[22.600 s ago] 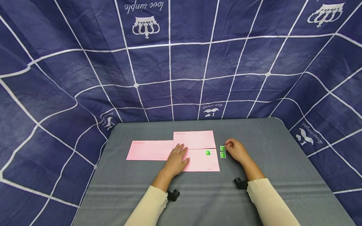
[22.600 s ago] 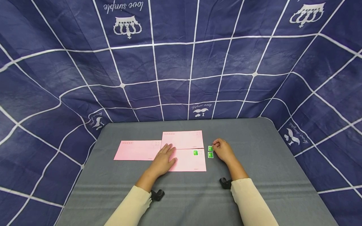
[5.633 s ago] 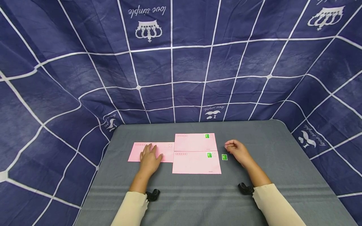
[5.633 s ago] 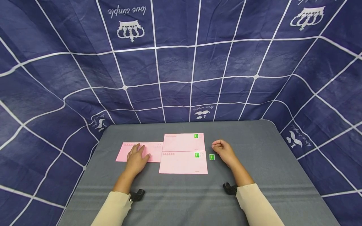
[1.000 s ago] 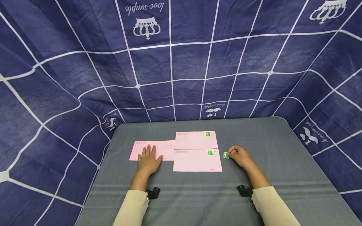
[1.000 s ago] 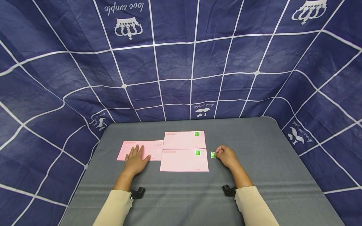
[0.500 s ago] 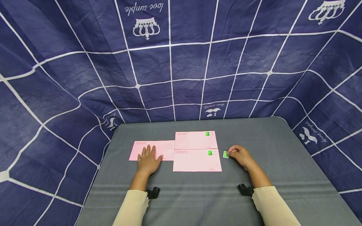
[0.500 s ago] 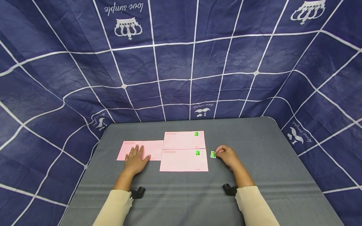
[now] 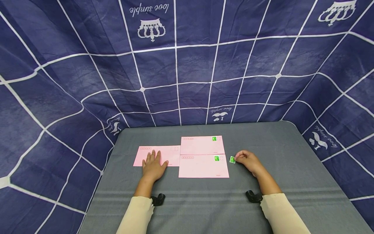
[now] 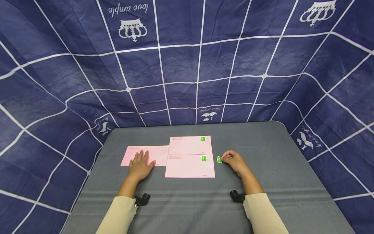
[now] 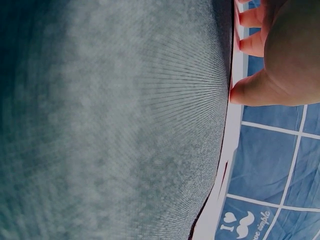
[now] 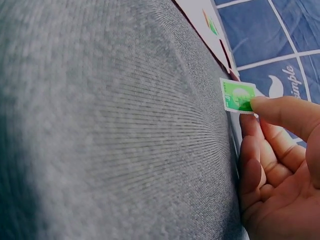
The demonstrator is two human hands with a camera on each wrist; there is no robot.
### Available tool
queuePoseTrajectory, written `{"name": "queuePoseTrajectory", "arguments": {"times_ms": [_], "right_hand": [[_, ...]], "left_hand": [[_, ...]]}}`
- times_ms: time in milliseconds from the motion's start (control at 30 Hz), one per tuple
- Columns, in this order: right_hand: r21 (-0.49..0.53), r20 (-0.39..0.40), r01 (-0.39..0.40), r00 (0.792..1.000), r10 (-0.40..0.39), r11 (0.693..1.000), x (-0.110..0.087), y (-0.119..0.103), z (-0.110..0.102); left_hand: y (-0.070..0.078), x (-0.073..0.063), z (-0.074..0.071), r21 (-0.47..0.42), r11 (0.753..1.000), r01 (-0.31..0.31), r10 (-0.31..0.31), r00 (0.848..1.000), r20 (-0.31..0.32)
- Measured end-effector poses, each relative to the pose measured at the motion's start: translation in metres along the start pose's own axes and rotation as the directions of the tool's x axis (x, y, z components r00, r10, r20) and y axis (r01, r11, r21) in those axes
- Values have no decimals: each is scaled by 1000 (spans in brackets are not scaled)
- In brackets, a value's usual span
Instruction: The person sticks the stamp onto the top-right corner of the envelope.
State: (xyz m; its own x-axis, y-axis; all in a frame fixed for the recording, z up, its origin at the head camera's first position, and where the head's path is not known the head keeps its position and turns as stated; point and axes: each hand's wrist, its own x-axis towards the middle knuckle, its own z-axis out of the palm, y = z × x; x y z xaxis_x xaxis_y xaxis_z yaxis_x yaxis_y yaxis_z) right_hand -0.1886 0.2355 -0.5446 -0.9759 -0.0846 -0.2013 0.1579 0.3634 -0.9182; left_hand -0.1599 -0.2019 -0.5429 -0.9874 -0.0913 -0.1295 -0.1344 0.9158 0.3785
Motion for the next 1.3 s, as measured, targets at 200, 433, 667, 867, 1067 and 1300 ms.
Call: {"name": "queuePoseTrajectory", "arguments": {"times_ms": [200, 433, 667, 867, 1067, 1300], "right_hand": [[19, -16, 5, 1000, -4, 1000, 1, -1, 1], [69, -29, 23, 999, -21, 997, -14, -26, 2], [45, -60, 57, 997, -55, 997, -3, 0, 4], [32, -86, 20, 996, -17, 999, -4, -1, 4], [39, -98, 13, 995, -9, 999, -5, -2, 4], [30, -135, -2, 991, 6, 1000, -3, 1, 6]], "left_hand": [[-1, 0, 0, -7, 1000, -2, 2, 1000, 1], [-1, 0, 1, -9, 1000, -3, 3, 1000, 0], [-1, -1, 0, -11, 1000, -8, 8, 1000, -4], [-1, -1, 0, -7, 1000, -8, 8, 1000, -3], [-3, 0, 1, -12, 1000, -9, 9, 1000, -1], [-2, -1, 0, -11, 1000, -8, 8, 1000, 0]]}}
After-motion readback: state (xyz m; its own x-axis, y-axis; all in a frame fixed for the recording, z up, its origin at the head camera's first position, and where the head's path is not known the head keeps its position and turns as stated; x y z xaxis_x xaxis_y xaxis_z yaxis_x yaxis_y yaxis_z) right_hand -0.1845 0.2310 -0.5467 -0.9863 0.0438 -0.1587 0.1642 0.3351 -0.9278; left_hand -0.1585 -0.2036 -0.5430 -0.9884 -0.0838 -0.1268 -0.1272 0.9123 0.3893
